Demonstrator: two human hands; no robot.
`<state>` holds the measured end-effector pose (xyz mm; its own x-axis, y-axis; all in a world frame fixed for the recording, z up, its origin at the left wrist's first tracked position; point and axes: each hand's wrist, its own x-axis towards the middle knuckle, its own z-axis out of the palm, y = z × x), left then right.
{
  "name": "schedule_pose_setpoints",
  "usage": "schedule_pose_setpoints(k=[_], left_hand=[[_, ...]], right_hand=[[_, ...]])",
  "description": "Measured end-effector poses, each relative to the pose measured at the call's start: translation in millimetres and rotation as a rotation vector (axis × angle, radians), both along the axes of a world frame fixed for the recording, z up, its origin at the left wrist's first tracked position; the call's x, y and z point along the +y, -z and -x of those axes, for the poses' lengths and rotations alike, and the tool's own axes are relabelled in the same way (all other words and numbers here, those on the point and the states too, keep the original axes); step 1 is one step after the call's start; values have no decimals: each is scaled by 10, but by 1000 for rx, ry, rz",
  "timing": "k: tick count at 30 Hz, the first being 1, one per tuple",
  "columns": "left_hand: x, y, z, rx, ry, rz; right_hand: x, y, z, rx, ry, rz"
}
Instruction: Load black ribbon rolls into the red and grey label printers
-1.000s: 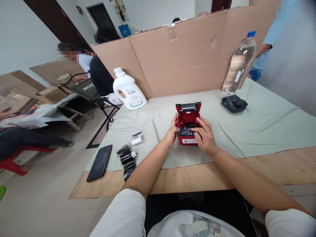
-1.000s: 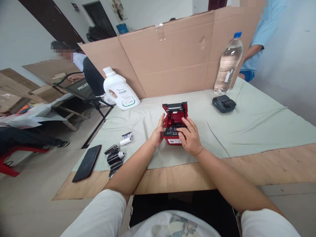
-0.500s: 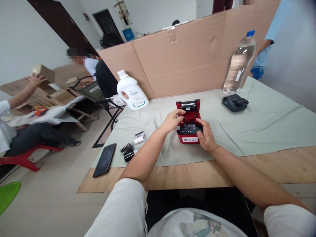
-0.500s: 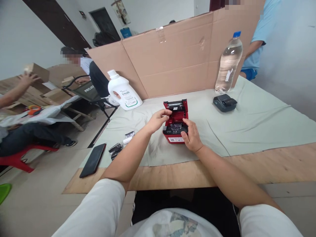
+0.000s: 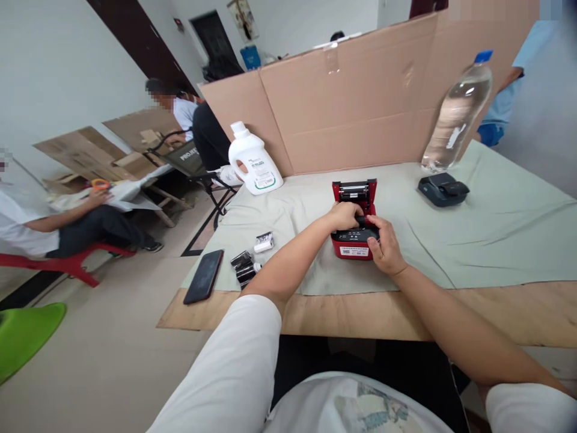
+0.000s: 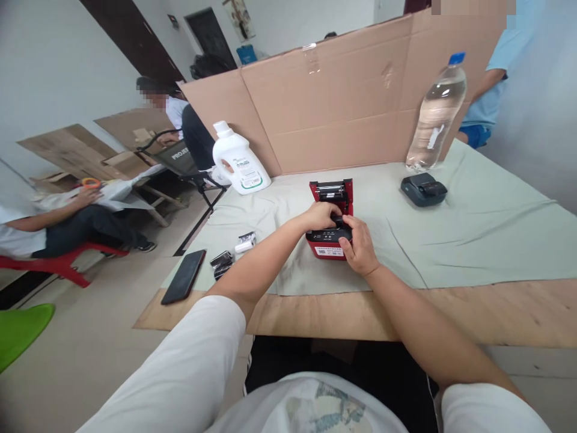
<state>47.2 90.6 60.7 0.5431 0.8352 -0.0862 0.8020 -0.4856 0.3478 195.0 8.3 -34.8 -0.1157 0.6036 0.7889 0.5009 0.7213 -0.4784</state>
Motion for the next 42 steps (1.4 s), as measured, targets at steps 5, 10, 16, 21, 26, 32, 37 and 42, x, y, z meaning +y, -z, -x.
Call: schedule_pose_setpoints(k=[5,10,16,21,26,32,37,42], left_hand=[[-113,-46,411,-777,-91,184],[-143,-194,1419,-924,-292,408],[-192,-12,2524,-379,-711,182],[-360,290,2819,-39,-740,102],[-559,292,3033,82,-820,47],[-921,319,3146,236,-797,183],[-1147,172,3078,254,-774,160],[-1308,-402,2686,-114,-551,284]], right_hand=[[0,4,-9,-5,-5,14],[-17,-14,13,-1,4,26],[-19,-24,35,4,22,25],[-17,-25,22,-4,14,30],[-27,-38,21,-5,13,36],[-16,-38,20,-4,3,25],[-19,-38,18,-13,13,38],[-35,-51,30,-8,17,47]])
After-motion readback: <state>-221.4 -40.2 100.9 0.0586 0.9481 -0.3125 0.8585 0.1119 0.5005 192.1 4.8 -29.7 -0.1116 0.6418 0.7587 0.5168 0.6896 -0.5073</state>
